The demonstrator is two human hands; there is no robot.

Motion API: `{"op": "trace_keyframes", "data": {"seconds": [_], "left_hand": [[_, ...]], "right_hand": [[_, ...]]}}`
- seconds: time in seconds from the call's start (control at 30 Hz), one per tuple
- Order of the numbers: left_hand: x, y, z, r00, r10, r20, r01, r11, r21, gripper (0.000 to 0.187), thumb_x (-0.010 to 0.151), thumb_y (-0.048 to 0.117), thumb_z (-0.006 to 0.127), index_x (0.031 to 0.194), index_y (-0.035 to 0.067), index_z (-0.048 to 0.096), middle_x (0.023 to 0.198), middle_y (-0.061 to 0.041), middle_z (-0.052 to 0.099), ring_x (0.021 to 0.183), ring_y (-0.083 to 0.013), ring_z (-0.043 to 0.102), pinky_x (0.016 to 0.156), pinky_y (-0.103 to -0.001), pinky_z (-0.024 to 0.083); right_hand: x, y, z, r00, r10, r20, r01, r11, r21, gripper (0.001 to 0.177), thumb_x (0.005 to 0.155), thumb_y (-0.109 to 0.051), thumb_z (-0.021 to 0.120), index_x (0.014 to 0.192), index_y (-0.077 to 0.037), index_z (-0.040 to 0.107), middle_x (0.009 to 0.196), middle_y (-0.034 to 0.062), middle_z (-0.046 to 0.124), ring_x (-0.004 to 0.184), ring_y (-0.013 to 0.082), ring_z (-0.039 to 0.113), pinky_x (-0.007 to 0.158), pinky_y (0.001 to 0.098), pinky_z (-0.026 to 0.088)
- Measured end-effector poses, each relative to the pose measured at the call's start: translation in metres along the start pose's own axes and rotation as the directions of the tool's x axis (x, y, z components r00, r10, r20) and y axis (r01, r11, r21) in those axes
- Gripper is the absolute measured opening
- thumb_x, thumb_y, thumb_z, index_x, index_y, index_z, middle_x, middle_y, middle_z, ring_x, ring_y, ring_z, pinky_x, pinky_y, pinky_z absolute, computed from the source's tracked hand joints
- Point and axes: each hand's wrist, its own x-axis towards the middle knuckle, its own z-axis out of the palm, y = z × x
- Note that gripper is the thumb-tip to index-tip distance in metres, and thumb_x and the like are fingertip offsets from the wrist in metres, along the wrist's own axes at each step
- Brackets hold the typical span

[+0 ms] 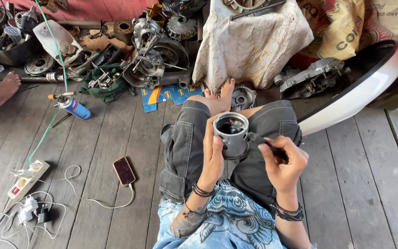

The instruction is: The person sits on the floor and uses a small brush to clean the inside and outside of a metal engine piston. They rotate the piston to scrub different areas, including the top surface and the inner cylinder walls.

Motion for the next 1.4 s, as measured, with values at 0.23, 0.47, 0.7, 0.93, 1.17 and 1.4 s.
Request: {"op": "trace_keyframes", "data": {"seconds": [0.23,0.47,0.7,0.93,1.17,1.4], "left_hand": [[0.001,0.010,-0.006,0.999,0.010,0.044,-0.010,1.000,-0.012,0.063,0.109,0.040,0.045,0.152,-0.005,0.036,0.139,-0.021,0.053,0.132,-0.0241,0.045,0.113,-0.047,0.036],[0.006,0.017,-0.005,0.992,-0.086,0.090,0.095,0.990,-0.100,0.068,0.098,0.065,0.058,0.128,0.004,0.055,0.118,-0.007,0.060,0.111,-0.0171,0.058,0.096,-0.033,0.046],[0.007,0.031,-0.003,0.982,-0.147,0.119,0.162,0.978,-0.129,0.066,0.093,0.056,0.068,0.133,0.007,0.047,0.126,-0.011,0.059,0.117,-0.0216,0.060,0.101,-0.035,0.048],[-0.003,0.002,-0.010,0.977,-0.167,0.132,0.183,0.976,-0.121,0.076,0.098,0.062,0.051,0.146,0.003,0.045,0.143,-0.014,0.053,0.133,-0.0245,0.052,0.110,-0.038,0.044],[0.004,0.017,-0.006,0.951,-0.235,0.200,0.253,0.965,-0.072,0.063,0.104,0.049,0.040,0.147,0.003,0.043,0.146,-0.014,0.051,0.140,-0.0245,0.047,0.116,-0.037,0.039],[0.003,0.019,-0.011,0.945,-0.236,0.226,0.246,0.969,-0.021,0.085,0.093,0.066,0.050,0.146,0.000,0.047,0.135,-0.011,0.057,0.128,-0.0228,0.055,0.103,-0.037,0.047]], "right_hand": [[-0.010,-0.034,0.017,0.997,-0.001,0.073,-0.003,0.999,0.048,0.024,0.086,-0.017,0.083,0.074,-0.005,0.066,0.050,0.0043,0.057,0.030,0.0135,0.039,0.034,0.0239,0.035],[-0.017,-0.025,0.016,1.000,-0.008,0.006,0.008,1.000,-0.018,0.030,0.093,-0.027,0.070,0.077,-0.003,0.062,0.068,0.0044,0.065,0.044,0.0069,0.041,0.043,0.0222,0.034],[-0.010,-0.020,0.015,0.994,0.086,-0.067,-0.087,0.996,-0.011,0.035,0.095,-0.033,0.068,0.077,-0.005,0.057,0.067,0.0012,0.058,0.047,0.0064,0.035,0.049,0.0234,0.034],[-0.035,-0.016,0.014,0.994,0.109,0.017,-0.109,0.994,0.008,0.031,0.093,-0.028,0.073,0.076,-0.006,0.061,0.079,0.0061,0.074,0.043,0.0050,0.041,0.041,0.0202,0.034],[-0.035,-0.025,0.019,0.996,0.084,0.033,-0.086,0.995,0.050,0.033,0.096,-0.030,0.071,0.077,-0.005,0.062,0.065,0.0032,0.060,0.043,0.0077,0.038,0.042,0.0240,0.031],[-0.021,-0.025,0.013,0.992,0.088,-0.092,-0.084,0.995,0.046,0.033,0.096,-0.028,0.070,0.076,-0.004,0.058,0.064,0.0046,0.060,0.043,0.0069,0.035,0.042,0.0219,0.028]]}}
